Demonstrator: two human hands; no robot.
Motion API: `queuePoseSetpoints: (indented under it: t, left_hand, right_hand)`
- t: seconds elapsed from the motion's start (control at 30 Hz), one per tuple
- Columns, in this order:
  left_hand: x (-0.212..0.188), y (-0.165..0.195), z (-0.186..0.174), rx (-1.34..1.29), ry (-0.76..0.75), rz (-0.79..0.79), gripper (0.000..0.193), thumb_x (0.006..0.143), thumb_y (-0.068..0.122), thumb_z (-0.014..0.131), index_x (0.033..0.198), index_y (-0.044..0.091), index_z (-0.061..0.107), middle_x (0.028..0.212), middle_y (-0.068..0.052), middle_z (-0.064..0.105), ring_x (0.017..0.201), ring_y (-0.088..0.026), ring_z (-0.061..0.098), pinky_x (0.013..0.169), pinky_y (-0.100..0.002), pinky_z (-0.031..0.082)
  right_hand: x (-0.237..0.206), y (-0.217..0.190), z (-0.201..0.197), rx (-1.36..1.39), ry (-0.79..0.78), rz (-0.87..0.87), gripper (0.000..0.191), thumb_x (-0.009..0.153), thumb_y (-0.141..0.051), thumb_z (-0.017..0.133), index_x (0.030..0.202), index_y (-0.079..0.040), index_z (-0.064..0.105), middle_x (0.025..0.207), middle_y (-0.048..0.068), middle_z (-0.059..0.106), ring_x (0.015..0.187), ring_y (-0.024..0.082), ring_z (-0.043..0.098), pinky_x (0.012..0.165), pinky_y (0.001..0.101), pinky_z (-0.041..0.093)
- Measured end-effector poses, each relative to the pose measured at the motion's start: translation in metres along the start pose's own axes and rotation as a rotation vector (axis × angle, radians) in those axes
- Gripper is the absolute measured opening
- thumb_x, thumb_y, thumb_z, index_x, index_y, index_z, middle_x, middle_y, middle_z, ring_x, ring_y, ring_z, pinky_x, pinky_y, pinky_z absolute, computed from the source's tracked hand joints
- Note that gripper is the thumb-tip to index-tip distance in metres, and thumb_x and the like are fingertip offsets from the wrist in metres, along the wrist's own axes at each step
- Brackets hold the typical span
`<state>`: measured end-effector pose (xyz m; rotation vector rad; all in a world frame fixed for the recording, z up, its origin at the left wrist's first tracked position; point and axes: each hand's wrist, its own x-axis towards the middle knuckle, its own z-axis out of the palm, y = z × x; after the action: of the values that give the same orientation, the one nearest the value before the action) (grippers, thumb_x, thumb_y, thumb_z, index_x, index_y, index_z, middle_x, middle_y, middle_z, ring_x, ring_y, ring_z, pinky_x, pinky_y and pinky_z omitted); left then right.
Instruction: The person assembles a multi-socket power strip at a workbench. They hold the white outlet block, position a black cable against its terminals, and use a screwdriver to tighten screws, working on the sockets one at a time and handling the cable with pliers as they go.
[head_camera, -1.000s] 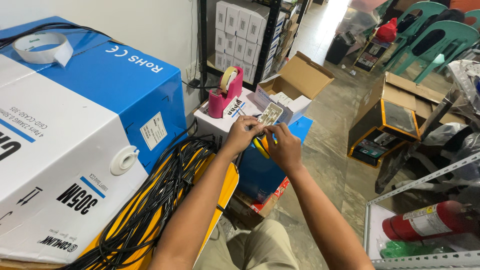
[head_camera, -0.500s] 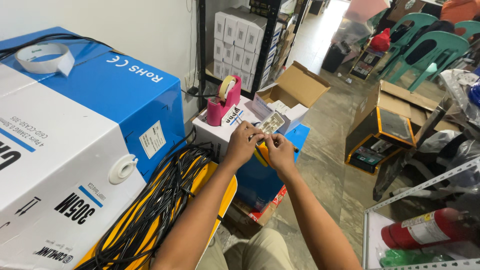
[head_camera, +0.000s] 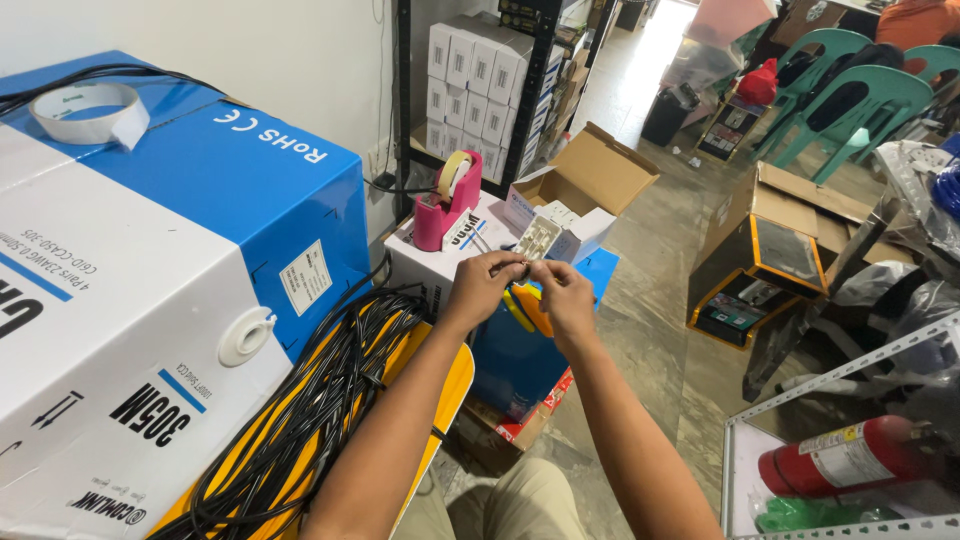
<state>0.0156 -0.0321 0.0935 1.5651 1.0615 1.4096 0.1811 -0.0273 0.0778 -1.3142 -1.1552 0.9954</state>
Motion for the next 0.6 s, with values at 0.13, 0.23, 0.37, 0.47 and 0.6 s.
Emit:
queuePoseSetpoints:
  t: [0.13, 0.23, 0.37, 0.47, 0.6]
  left_hand:
    - [0.002, 0.005, -0.004, -0.043, 0.019, 0.016, 0.021, 0.092, 0.014, 0.073, 0.11, 0.004, 0.078, 0.096, -0.009, 0.081, 0.085, -0.011, 0.074, 0.077, -0.026, 0.057]
    - [0.004, 0.01, -0.006, -0.017, 0.03, -0.006, 0.021, 0.092, 0.014, 0.074, 0.111, 0.004, 0.078, 0.096, -0.009, 0.081, 0.085, -0.011, 0.074, 0.077, -0.026, 0.057]
    - [0.002, 0.016, -0.006, -0.054, 0.009, 0.002, 0.023, 0.091, 0.013, 0.075, 0.111, 0.005, 0.078, 0.096, -0.007, 0.081, 0.085, -0.009, 0.074, 0.076, -0.025, 0.057]
    - [0.0, 0.018, -0.004, -0.013, 0.013, -0.033, 0.022, 0.089, 0.013, 0.077, 0.109, 0.005, 0.078, 0.092, -0.008, 0.081, 0.081, -0.01, 0.071, 0.072, -0.026, 0.056]
    - [-0.001, 0.019, -0.001, -0.025, 0.007, -0.025, 0.02, 0.088, 0.013, 0.081, 0.105, 0.004, 0.08, 0.09, -0.01, 0.081, 0.078, -0.011, 0.066, 0.069, -0.027, 0.052]
  right_hand:
    - [-0.007, -0.018, -0.007, 0.253, -0.112, -0.074, 0.026, 0.099, -0.013, 0.068, 0.119, 0.002, 0.072, 0.089, 0.003, 0.068, 0.076, 0.011, 0.06, 0.068, 0.0263, 0.056]
    - [-0.012, -0.03, -0.011, 0.244, -0.141, -0.103, 0.028, 0.098, -0.011, 0.064, 0.123, 0.0, 0.07, 0.093, 0.004, 0.069, 0.083, 0.01, 0.067, 0.075, 0.0275, 0.061]
    - [-0.019, -0.037, -0.009, 0.107, -0.119, -0.267, 0.026, 0.097, -0.008, 0.064, 0.121, 0.0, 0.067, 0.096, 0.004, 0.07, 0.083, 0.01, 0.067, 0.077, 0.0272, 0.06]
    - [-0.02, -0.037, -0.008, 0.007, -0.064, -0.325, 0.016, 0.097, -0.008, 0.067, 0.11, 0.002, 0.068, 0.091, 0.004, 0.071, 0.079, 0.01, 0.067, 0.074, 0.0255, 0.059]
    - [-0.018, -0.032, -0.008, -0.033, -0.026, -0.311, 0.009, 0.098, -0.009, 0.068, 0.102, -0.001, 0.07, 0.082, 0.001, 0.068, 0.069, 0.008, 0.057, 0.062, 0.0237, 0.049]
